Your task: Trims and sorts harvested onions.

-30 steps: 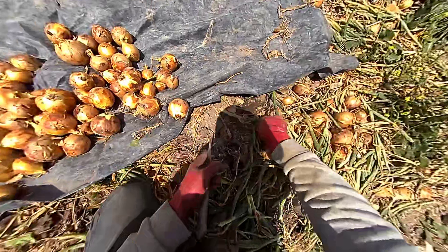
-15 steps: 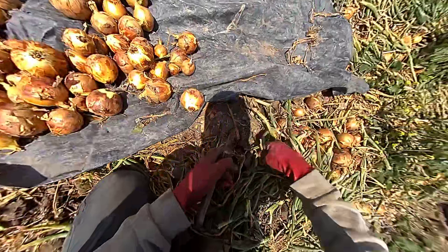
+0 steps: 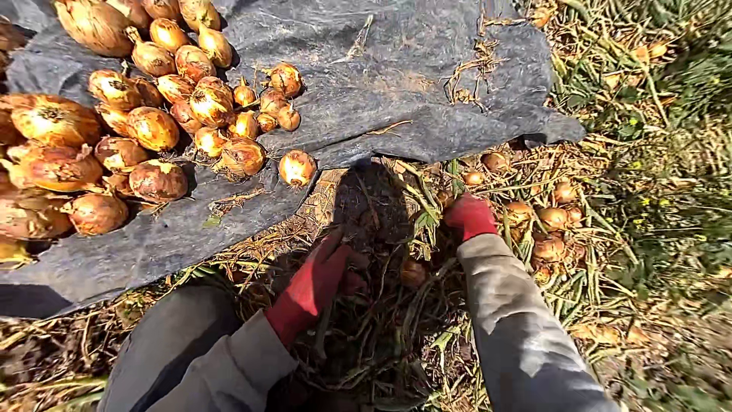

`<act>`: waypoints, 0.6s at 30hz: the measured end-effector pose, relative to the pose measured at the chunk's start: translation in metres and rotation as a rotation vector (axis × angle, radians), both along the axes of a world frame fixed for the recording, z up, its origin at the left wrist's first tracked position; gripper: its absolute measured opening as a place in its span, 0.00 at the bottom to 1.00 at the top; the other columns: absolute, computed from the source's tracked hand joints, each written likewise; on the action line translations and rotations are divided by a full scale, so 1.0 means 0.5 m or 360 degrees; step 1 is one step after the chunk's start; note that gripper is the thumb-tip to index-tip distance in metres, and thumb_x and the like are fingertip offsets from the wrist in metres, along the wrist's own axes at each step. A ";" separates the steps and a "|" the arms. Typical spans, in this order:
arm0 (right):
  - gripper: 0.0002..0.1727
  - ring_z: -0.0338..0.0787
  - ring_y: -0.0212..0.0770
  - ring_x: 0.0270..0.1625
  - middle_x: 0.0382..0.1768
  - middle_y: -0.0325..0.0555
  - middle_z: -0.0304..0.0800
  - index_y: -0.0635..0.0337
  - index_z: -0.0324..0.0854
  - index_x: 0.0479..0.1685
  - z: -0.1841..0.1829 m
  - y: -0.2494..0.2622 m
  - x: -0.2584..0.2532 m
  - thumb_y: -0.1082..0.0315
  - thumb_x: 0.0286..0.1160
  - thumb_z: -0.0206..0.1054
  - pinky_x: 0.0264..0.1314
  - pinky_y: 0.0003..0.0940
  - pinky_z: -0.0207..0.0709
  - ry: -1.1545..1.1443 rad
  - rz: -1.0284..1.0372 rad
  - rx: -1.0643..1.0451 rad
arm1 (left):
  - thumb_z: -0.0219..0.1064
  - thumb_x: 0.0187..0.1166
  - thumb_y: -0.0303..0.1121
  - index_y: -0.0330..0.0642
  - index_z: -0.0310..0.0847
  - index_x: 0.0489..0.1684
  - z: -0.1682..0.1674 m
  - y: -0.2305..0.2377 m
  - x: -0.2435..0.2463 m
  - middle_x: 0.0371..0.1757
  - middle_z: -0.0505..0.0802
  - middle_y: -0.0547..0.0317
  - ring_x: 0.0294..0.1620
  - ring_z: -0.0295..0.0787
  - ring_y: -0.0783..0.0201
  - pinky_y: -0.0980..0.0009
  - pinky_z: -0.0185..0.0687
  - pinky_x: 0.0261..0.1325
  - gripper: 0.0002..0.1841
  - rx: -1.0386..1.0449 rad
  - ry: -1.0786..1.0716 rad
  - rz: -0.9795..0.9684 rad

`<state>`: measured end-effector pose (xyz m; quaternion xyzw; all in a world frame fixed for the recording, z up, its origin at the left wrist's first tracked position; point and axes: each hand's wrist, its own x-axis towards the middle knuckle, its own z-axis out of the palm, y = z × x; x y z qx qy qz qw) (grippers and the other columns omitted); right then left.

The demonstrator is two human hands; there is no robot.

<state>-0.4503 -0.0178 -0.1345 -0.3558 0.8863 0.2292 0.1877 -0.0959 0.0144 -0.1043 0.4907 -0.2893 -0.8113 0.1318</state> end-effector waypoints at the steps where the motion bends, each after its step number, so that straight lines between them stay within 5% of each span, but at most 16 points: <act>1: 0.26 0.89 0.72 0.61 0.57 0.70 0.89 0.67 0.84 0.57 -0.014 -0.012 -0.006 0.55 0.67 0.76 0.56 0.78 0.79 0.0066 0.0033 0.0108 | 0.46 0.95 0.39 0.58 0.52 0.94 0.006 0.005 -0.003 0.48 0.95 0.52 0.33 0.95 0.58 0.66 0.92 0.36 0.27 -0.0014 0.0012 -0.0027; 6: 0.21 0.89 0.71 0.61 0.55 0.69 0.91 0.62 0.88 0.55 0.007 0.028 -0.012 0.53 0.76 0.69 0.60 0.78 0.78 -0.0116 -0.0070 -0.0069 | 0.47 0.94 0.41 0.58 0.54 0.92 0.033 0.014 -0.018 0.37 0.92 0.57 0.26 0.87 0.66 0.72 0.84 0.29 0.27 -0.0195 0.0025 -0.0344; 8: 0.20 0.92 0.65 0.49 0.44 0.64 0.92 0.61 0.88 0.51 0.036 0.089 -0.010 0.51 0.81 0.66 0.51 0.74 0.80 -0.0384 -0.0191 -0.0421 | 0.47 0.93 0.43 0.62 0.52 0.94 0.035 0.017 -0.030 0.34 0.90 0.58 0.25 0.85 0.66 0.71 0.84 0.29 0.28 -0.0258 0.0052 -0.0438; 11: 0.13 0.76 0.33 0.19 0.20 0.37 0.81 0.52 0.84 0.34 0.111 0.219 0.045 0.55 0.82 0.66 0.19 0.33 0.70 -0.1042 -0.0326 -0.1047 | 0.47 0.93 0.47 0.65 0.49 0.95 0.030 0.037 -0.057 0.35 0.88 0.57 0.27 0.85 0.64 0.69 0.85 0.32 0.30 -0.0311 0.0103 -0.0500; 12: 0.10 0.76 0.28 0.17 0.18 0.32 0.81 0.48 0.83 0.29 0.131 0.257 0.073 0.57 0.77 0.68 0.18 0.25 0.70 -0.1281 -0.0320 -0.1171 | 0.48 0.92 0.51 0.66 0.50 0.95 0.028 0.046 -0.065 0.36 0.88 0.57 0.27 0.86 0.64 0.68 0.86 0.33 0.30 -0.0351 0.0115 -0.0520; 14: 0.07 0.83 0.23 0.23 0.23 0.27 0.87 0.42 0.87 0.29 0.156 0.320 0.118 0.53 0.63 0.77 0.25 0.22 0.80 -0.1642 -0.0150 -0.1159 | 0.51 0.88 0.59 0.68 0.50 0.94 0.026 0.070 -0.073 0.41 0.90 0.55 0.29 0.87 0.62 0.63 0.88 0.36 0.34 -0.0517 0.0146 -0.0609; 16: 0.11 0.88 0.20 0.34 0.30 0.22 0.91 0.39 0.89 0.33 0.170 0.359 0.143 0.46 0.62 0.79 0.39 0.23 0.85 -0.1814 0.0066 -0.0968 | 0.49 0.87 0.64 0.72 0.55 0.92 0.028 0.093 -0.073 0.48 0.92 0.55 0.32 0.89 0.62 0.57 0.89 0.39 0.33 -0.0762 0.0146 -0.0714; 18: 0.13 0.88 0.18 0.35 0.29 0.21 0.90 0.38 0.89 0.31 0.178 0.382 0.158 0.43 0.61 0.80 0.40 0.23 0.85 -0.1797 0.0142 -0.0982 | 0.45 0.89 0.62 0.71 0.63 0.89 0.032 0.104 -0.065 0.51 0.93 0.59 0.35 0.89 0.65 0.58 0.89 0.41 0.29 -0.0915 0.0169 -0.0730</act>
